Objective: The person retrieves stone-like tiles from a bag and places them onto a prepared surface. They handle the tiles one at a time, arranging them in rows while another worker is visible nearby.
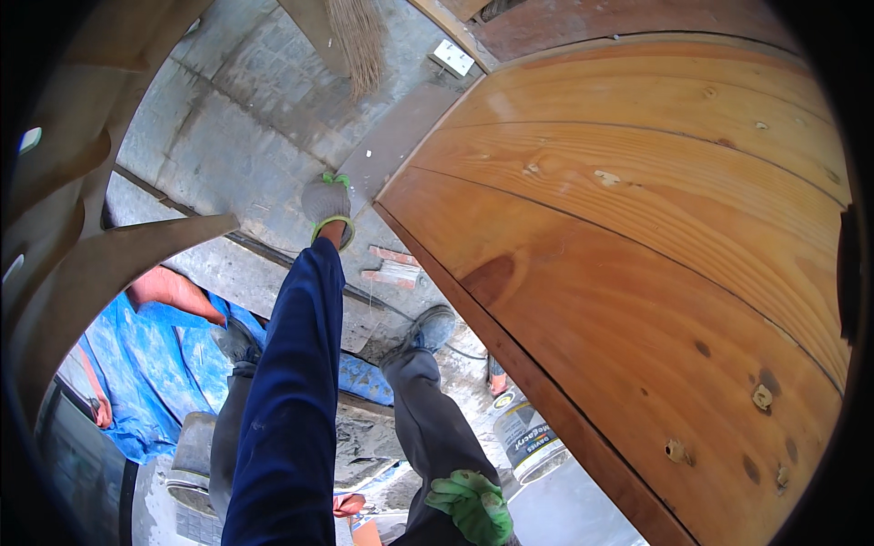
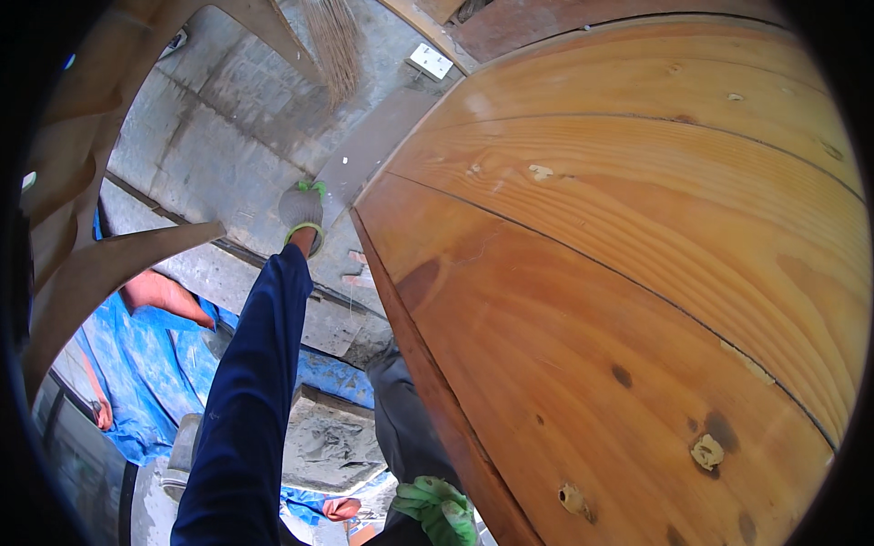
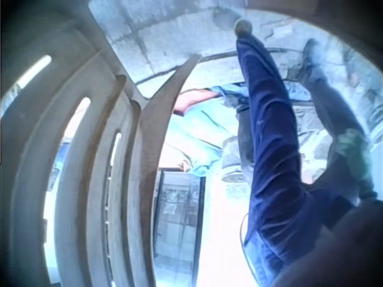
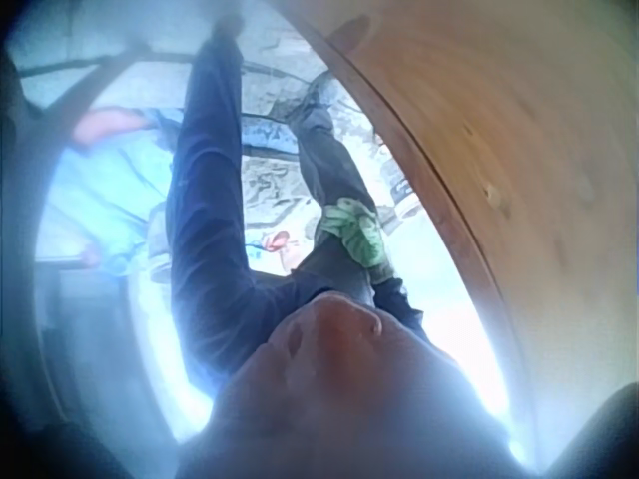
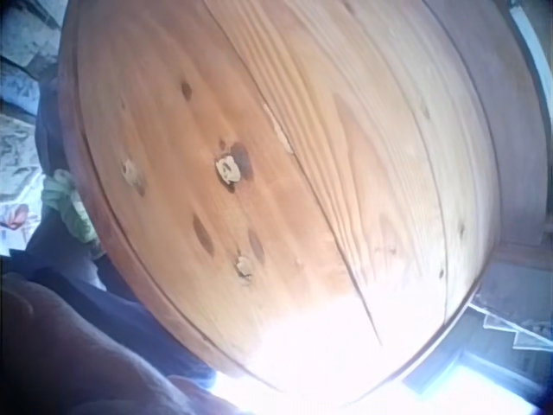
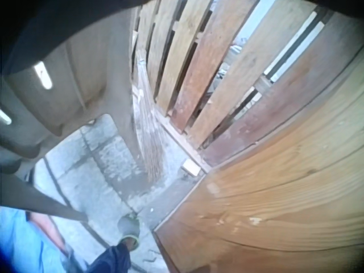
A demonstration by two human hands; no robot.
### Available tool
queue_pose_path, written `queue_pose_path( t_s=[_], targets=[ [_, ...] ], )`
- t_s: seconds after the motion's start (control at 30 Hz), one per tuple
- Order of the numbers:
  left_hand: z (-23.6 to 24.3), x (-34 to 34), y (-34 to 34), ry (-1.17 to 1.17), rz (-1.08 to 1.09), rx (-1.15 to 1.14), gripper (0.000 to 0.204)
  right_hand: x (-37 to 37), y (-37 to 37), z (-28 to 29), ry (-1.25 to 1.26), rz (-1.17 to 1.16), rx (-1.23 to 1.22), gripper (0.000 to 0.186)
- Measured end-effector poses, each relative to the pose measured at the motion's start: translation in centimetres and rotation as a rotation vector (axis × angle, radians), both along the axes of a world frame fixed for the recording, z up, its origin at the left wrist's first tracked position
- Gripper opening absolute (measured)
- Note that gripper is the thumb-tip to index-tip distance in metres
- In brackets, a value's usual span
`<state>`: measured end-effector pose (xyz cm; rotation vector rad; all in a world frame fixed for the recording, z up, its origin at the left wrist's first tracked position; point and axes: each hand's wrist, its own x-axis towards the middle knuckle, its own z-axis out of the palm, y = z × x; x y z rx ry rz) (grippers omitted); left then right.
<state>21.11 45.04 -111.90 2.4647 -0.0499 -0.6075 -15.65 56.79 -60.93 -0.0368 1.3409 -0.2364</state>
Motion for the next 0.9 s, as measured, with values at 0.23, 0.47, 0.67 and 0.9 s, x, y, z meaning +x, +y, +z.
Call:
queue_pose_path(
  t_s=[0.23, 0.47, 0.67, 0.9],
  targets=[
    [0.7, 3.6, 2.4, 0.406, -0.062, -0.377, 0.028, -0.4, 0.8, -1.2, -0.134, -0.002, -0.118, 0.061],
    [4.7, 3.1, 3.1, 0.552, -0.180, -0.449, 0.026, 0.5, 0.2, -0.5, -0.063, 0.100, -0.070, 0.074],
    [2.0, 3.6, 1.9, 0.590, -0.091, -0.583, 0.032, 0.2, 0.1, -0.6, -0.028, 0.114, -0.070, 0.077],
    [0.9, 5.5, -1.2, 0.154, -0.257, 0.000, 0.042, -0.1, -0.5, -0.3, -0.034, 0.095, -0.053, 0.074]
  ],
)
